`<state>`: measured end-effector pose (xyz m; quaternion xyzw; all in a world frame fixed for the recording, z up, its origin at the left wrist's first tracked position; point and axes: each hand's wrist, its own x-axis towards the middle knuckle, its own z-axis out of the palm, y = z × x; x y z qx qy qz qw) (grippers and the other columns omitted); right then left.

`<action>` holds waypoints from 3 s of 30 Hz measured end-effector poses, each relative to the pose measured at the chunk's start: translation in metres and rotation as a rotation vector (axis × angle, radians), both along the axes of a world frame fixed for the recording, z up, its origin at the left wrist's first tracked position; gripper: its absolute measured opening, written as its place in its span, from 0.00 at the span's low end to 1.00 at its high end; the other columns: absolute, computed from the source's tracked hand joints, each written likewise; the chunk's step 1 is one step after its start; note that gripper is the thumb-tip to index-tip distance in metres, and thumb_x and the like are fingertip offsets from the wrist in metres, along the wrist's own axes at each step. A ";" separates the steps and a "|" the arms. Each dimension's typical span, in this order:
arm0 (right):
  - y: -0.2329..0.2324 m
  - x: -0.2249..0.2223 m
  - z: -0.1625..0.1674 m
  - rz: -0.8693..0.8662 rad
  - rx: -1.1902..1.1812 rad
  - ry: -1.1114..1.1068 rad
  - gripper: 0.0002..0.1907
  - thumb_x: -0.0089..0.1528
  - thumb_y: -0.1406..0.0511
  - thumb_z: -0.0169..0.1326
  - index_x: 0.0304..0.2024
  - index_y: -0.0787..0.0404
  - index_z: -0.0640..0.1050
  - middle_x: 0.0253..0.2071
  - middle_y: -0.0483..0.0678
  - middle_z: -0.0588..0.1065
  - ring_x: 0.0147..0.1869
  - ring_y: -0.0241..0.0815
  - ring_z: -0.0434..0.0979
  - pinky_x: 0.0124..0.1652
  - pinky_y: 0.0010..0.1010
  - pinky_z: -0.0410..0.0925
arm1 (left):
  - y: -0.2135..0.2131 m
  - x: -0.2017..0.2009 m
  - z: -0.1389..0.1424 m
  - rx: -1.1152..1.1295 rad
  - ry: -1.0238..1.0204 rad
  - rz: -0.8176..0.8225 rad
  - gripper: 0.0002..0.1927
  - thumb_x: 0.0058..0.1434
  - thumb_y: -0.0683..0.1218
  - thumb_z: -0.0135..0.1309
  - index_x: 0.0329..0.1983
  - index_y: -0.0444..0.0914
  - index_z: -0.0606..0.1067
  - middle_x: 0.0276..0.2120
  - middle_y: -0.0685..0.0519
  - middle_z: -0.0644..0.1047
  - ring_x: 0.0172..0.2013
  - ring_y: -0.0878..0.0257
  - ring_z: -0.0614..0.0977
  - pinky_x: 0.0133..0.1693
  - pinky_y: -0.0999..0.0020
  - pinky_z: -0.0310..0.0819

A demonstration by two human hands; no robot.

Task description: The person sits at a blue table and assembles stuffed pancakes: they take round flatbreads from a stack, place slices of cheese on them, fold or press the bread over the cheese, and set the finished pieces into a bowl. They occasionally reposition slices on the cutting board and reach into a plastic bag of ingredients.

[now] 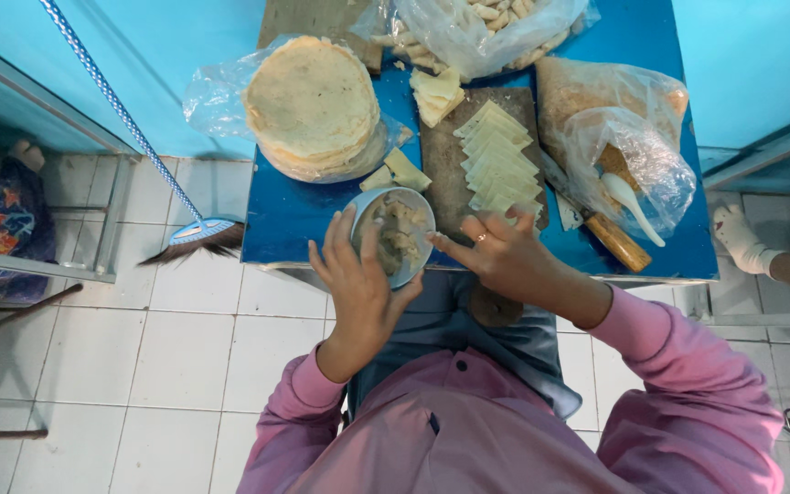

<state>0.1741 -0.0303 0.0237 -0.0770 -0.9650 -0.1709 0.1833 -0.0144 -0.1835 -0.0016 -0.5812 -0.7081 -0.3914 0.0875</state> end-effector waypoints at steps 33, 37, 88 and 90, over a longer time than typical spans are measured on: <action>0.003 0.060 -0.050 -0.182 -0.994 0.889 0.22 0.55 0.79 0.52 0.52 0.64 0.74 0.53 0.50 0.75 0.59 0.45 0.71 0.52 0.31 0.64 | 0.011 -0.042 0.006 0.198 -0.180 0.094 0.57 0.35 0.47 0.76 0.67 0.30 0.59 0.63 0.33 0.67 0.60 0.36 0.70 0.58 0.44 0.64; 0.004 0.057 -0.058 -0.233 -1.013 1.027 0.20 0.59 0.79 0.50 0.53 0.65 0.74 0.55 0.51 0.74 0.59 0.48 0.73 0.53 0.32 0.67 | 0.004 -0.001 -0.007 0.460 -0.135 -0.071 0.39 0.50 0.45 0.70 0.63 0.36 0.65 0.61 0.39 0.69 0.60 0.41 0.73 0.60 0.48 0.68; 0.041 0.059 -0.012 -0.200 -0.121 -0.060 0.34 0.61 0.42 0.51 0.70 0.34 0.67 0.78 0.43 0.53 0.82 0.56 0.43 0.61 0.83 0.43 | 0.057 0.037 -0.020 -0.030 -0.008 -0.504 0.26 0.66 0.49 0.54 0.66 0.36 0.71 0.62 0.43 0.71 0.63 0.46 0.71 0.60 0.49 0.63; 0.047 0.055 -0.010 -0.188 -0.143 -0.033 0.32 0.60 0.42 0.51 0.67 0.33 0.69 0.78 0.45 0.55 0.81 0.57 0.46 0.60 0.82 0.45 | 0.057 0.037 -0.019 -0.031 -0.007 -0.505 0.25 0.66 0.49 0.54 0.65 0.36 0.72 0.62 0.43 0.71 0.63 0.46 0.71 0.60 0.49 0.63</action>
